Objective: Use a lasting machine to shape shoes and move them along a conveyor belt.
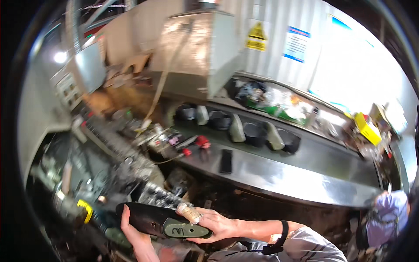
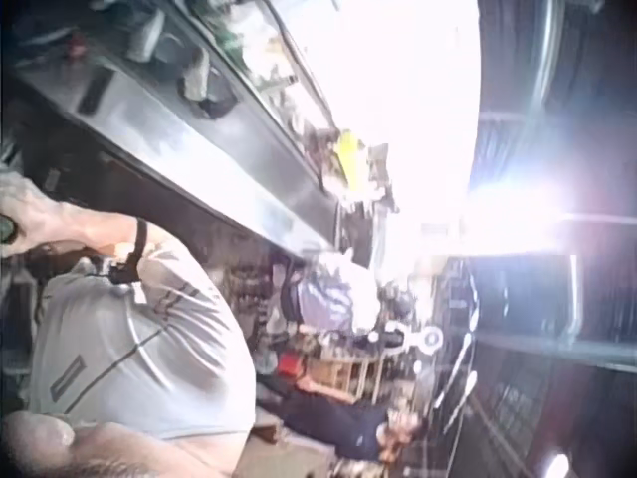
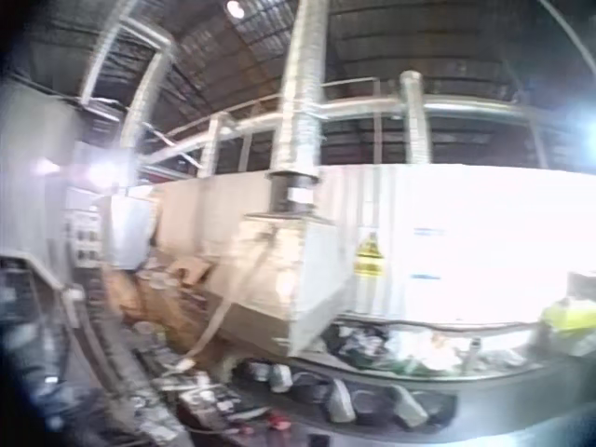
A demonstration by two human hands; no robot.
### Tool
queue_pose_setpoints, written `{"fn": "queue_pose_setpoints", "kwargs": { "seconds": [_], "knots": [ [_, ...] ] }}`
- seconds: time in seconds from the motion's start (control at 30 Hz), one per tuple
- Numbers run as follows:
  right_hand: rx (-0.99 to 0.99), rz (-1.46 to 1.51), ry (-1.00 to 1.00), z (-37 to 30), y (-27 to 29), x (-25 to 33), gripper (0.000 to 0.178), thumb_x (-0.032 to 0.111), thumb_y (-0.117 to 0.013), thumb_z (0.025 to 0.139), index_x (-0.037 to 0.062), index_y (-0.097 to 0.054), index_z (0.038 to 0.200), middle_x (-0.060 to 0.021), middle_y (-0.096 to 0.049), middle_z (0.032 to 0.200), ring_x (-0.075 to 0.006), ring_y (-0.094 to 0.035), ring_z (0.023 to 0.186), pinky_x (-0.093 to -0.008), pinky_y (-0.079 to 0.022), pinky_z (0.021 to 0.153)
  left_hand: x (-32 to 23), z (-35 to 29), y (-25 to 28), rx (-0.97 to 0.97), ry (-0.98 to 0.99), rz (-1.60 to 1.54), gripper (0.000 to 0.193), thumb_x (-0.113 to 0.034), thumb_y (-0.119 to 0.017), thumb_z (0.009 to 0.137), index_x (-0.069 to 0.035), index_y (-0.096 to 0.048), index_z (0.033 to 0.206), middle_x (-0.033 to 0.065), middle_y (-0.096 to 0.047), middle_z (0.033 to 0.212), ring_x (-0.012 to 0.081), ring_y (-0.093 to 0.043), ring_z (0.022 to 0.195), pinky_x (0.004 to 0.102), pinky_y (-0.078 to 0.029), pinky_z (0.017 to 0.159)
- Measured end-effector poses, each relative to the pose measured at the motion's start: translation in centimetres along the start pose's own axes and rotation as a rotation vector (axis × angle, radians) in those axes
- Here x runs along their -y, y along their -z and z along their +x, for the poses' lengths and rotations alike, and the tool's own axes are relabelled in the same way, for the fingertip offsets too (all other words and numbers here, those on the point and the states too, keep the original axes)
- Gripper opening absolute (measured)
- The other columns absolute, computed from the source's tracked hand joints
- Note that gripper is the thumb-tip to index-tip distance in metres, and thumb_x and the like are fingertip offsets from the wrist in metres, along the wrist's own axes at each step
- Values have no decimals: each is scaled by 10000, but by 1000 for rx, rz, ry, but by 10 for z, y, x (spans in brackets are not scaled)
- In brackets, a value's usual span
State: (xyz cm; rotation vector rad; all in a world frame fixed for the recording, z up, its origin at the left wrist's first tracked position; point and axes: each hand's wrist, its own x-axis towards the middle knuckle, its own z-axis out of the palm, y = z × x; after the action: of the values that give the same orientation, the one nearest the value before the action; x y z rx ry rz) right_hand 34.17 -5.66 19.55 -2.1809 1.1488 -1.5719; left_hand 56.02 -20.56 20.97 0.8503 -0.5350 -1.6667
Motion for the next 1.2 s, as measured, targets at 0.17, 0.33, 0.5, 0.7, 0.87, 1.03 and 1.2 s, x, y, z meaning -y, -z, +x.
{"fn": "queue_pose_setpoints", "kwargs": {
  "seconds": [0.17, 0.33, 0.5, 0.7, 0.87, 1.03, 1.2],
  "knots": [
    [-378, 307, -832, -98, 75, -22, 621, 171, -860, 774, -31, -599, 1300, -171, -603, 1347, -246, -595, 1213, -333, -452, 1037, 150, 26, -60, 246, 550, 245, 485, -437, -677, 911, -46, -636, 1195, 102, -677, 1196, 290, -658, 1063, 464, -510, 975],
    [-1472, 666, -1101, -268, 216, -53, 422, 122, -760, 811, 65, -636, 1210, -75, -653, 1145, -229, -628, 1061, -366, -536, 880, 271, 7, -89, 573, 514, 743, 398, -201, -652, 954, 13, -578, 1281, 176, -667, 1147, 298, -664, 1061, 434, -553, 917],
    [-1951, 449, -783, -456, 421, -100, 382, 357, -719, 914, 56, -612, 1124, -112, -679, 1000, -250, -683, 833, -438, -587, 780, 322, 22, -91, 501, 612, 883, 423, -170, -615, 994, 28, -546, 1361, 229, -604, 1327, 324, -620, 1207, 418, -523, 1016],
    [-2297, 208, -599, -524, 504, -214, 627, 176, -771, 887, 138, -416, 1403, -123, -629, 1174, -321, -676, 968, -509, -578, 853, 342, 33, -83, 315, 637, 987, 435, -204, -647, 972, 15, -566, 1339, 220, -633, 1266, 344, -639, 1162, 442, -540, 992],
    [-1836, 429, -1118, -444, 493, -321, 1317, 221, -848, 823, 369, 248, 1538, -188, -403, 1468, -337, -500, 1285, -511, -508, 965, 339, 40, -107, 323, 610, 1020, 439, -222, -661, 969, 11, -575, 1331, 194, -647, 1248, 321, -646, 1156, 426, -537, 994],
    [-1963, 363, -1175, -380, 487, -344, 1245, 129, -840, 804, 325, 102, 1593, -130, -370, 1521, -290, -535, 1210, -579, -401, 964, 369, 53, -162, 433, 600, 1106, 425, -195, -673, 959, 9, -581, 1321, 167, -665, 1221, 273, -669, 1113, 394, -553, 963],
    [-1934, 661, -535, -406, 454, -276, 748, 149, -718, 932, 379, -298, 1507, -16, -507, 1445, -251, -502, 1311, -590, -345, 1056, 461, 61, -230, 753, 711, 1118, 372, -118, -636, 964, 58, -579, 1286, 163, -672, 1188, 264, -682, 1063, 367, -564, 941]
  ]
}}
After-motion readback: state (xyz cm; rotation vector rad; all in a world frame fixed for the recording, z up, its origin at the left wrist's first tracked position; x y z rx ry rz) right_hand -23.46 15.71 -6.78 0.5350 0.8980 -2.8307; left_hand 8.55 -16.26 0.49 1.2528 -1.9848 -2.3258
